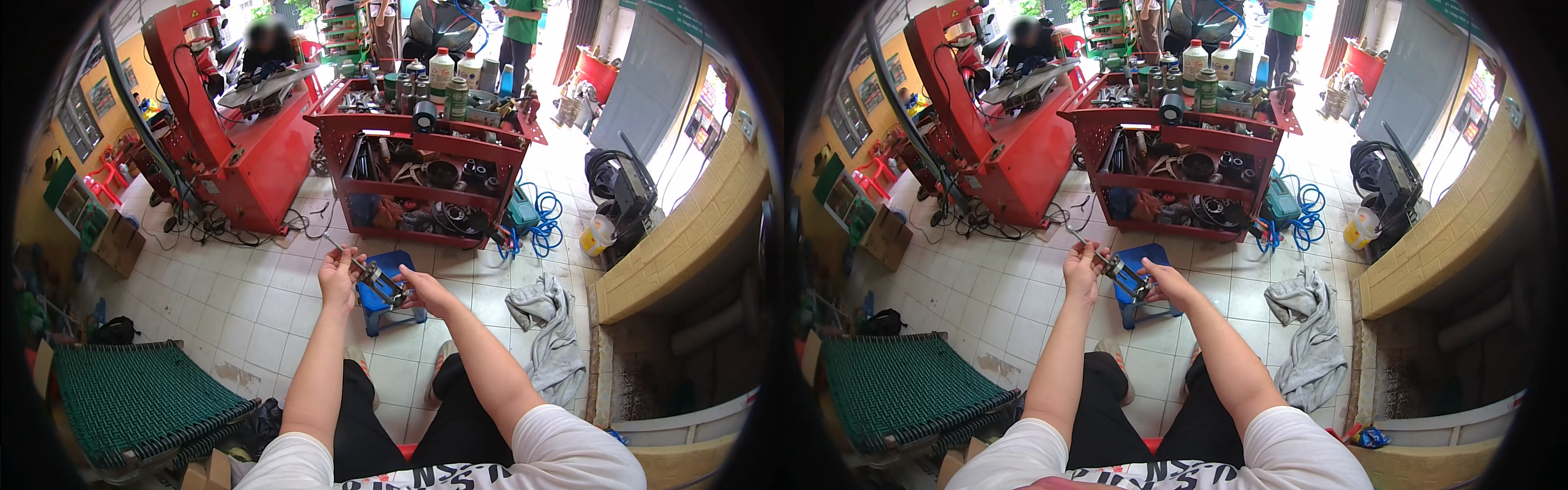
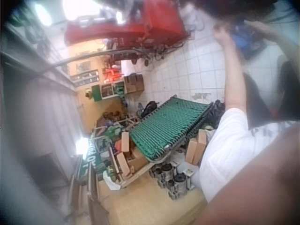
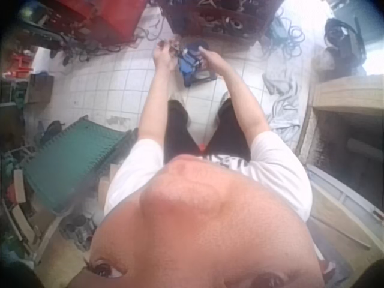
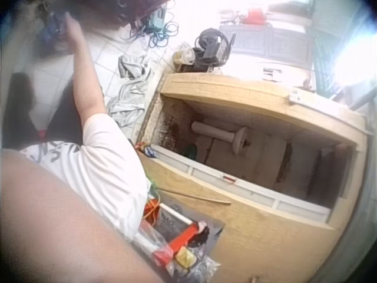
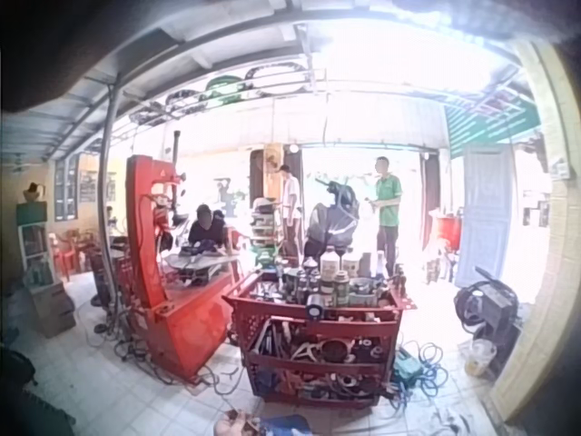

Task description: The person sits on the floor in a workshop and uses a screwdriver to disassemble a small mechanical component, likely a starter motor or solenoid. They remove screws and separate the housing from the internal coil assembly, inspecting the parts throughout the process.

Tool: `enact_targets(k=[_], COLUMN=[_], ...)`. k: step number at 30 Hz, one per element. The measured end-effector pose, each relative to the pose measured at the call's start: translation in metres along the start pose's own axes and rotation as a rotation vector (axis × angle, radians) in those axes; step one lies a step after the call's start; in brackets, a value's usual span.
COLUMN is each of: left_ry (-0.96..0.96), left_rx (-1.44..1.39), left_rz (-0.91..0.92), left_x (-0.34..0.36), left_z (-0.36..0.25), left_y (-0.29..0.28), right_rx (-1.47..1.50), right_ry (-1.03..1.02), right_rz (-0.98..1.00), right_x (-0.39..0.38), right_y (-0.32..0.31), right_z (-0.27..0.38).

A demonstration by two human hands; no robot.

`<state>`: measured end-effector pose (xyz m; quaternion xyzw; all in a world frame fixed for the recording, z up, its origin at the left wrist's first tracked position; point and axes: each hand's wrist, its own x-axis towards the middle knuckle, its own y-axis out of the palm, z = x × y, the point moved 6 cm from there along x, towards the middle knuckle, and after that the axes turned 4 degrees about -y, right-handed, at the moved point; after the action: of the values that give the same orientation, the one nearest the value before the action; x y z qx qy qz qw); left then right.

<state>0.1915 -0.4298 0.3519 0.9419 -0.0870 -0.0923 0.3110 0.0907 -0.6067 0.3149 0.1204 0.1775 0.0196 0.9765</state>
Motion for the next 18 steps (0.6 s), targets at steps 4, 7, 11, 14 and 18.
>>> enact_targets(k=[4,7,11,14,18], left_ry=[-0.018,-0.016,-0.016,-0.006,-0.007], left_rx=[-0.081,-0.081,-0.051,0.009,0.053], left_rz=[-0.081,-0.057,-0.063,-0.106,-0.150], left_x=[0.000,0.002,0.004,0.003,0.005], left_z=[0.000,0.000,0.000,-0.003,-0.003], left_y=[-0.007,-0.007,-0.008,-0.011,-0.015], right_rx=[0.353,0.744,0.797,0.752,0.692], right_ry=[0.387,0.398,0.216,0.100,0.011], right_rz=[-0.008,0.255,0.138,0.047,-0.054], right_x=[-0.002,0.007,0.020,0.014,0.001], right_y=[0.019,0.037,0.023,0.022,0.025], right_z=[-0.030,-0.035,-0.033,-0.020,-0.004])
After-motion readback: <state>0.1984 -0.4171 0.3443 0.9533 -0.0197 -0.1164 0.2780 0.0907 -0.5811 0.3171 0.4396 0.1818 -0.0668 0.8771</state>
